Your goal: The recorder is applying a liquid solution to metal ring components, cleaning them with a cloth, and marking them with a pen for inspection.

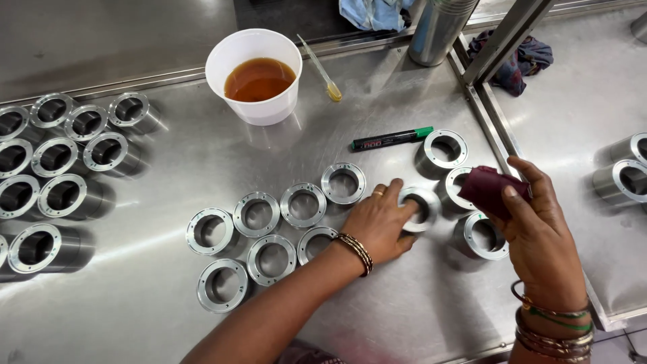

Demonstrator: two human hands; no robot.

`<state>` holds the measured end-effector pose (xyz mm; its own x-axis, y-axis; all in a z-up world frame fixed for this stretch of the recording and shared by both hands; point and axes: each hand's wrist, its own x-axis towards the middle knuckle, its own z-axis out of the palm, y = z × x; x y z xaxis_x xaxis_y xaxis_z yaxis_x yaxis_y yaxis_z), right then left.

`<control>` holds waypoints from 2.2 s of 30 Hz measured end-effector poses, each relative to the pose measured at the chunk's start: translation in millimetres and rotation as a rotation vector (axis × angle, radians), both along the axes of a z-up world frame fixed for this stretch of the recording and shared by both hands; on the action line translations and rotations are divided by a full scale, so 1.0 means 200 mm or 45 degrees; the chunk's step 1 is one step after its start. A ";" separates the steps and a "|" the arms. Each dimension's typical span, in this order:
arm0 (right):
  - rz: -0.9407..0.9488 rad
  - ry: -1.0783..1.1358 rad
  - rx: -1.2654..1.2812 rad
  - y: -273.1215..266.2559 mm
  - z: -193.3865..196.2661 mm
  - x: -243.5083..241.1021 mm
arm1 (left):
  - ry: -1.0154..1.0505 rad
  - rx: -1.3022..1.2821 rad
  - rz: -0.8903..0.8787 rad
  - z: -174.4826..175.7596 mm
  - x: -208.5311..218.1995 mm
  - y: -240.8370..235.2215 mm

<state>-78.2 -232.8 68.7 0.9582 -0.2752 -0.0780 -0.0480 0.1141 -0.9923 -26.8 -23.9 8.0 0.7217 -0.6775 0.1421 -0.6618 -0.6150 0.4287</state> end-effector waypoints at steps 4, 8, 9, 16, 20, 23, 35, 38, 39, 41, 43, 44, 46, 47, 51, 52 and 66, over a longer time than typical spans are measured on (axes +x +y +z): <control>0.033 0.092 -0.054 -0.03 -0.05 -0.07 | 0.326 0.291 0.101 0.07 0.01 0.05; 0.159 0.307 -0.219 0.08 -0.03 -0.12 | 0.157 -0.360 0.025 0.01 -0.08 0.07; 0.243 0.287 -0.057 0.12 -0.03 -0.13 | -0.237 -0.636 -0.083 -0.02 -0.12 0.06; 0.494 0.200 0.424 0.21 -0.13 -0.17 | 0.950 -0.483 0.491 0.04 -0.20 0.07; 0.722 0.098 0.807 0.17 -0.10 -0.16 | 0.323 -0.690 0.145 0.00 -0.19 0.12; 0.315 0.369 -0.129 0.06 -0.03 -0.14 | 0.328 -0.256 0.112 0.08 -0.13 0.18; -0.138 0.026 -0.045 -0.15 0.11 -0.17 | 0.036 -0.041 -0.162 -0.10 -0.15 -0.35; -0.112 0.045 -0.055 -0.24 0.00 -0.21 | 0.119 0.045 -0.112 -0.11 -0.12 -0.32; -0.108 0.028 -0.042 -0.28 -0.05 -0.22 | 0.196 0.107 -0.078 -0.11 -0.10 -0.29; -0.112 0.077 -0.032 -0.27 -0.08 -0.22 | 0.401 0.041 0.039 0.01 -0.06 -0.19; -0.119 0.109 -0.022 -0.21 -0.10 -0.20 | 0.589 -0.023 0.151 0.04 -0.05 -0.13; -0.063 0.249 -0.093 -0.15 -0.10 -0.19 | 0.278 -0.417 0.034 0.01 -0.07 -0.12; -0.011 0.395 -0.162 -0.07 -0.14 -0.18 | -0.033 -0.800 -0.104 -0.02 -0.11 -0.11; 0.116 0.252 0.133 -0.05 -0.18 -0.19 | -0.259 -0.615 -0.122 -0.01 -0.14 -0.11; 0.521 -0.090 0.581 0.04 -0.17 -0.18 | 0.913 -0.292 0.370 0.14 -0.09 -0.14; 0.527 -0.093 0.579 0.06 -0.11 -0.17 | 0.908 -0.296 0.374 0.11 -0.11 -0.13; -0.230 0.074 -0.090 -0.22 -0.09 -0.11 | -0.284 0.316 0.265 -0.08 0.38 -0.26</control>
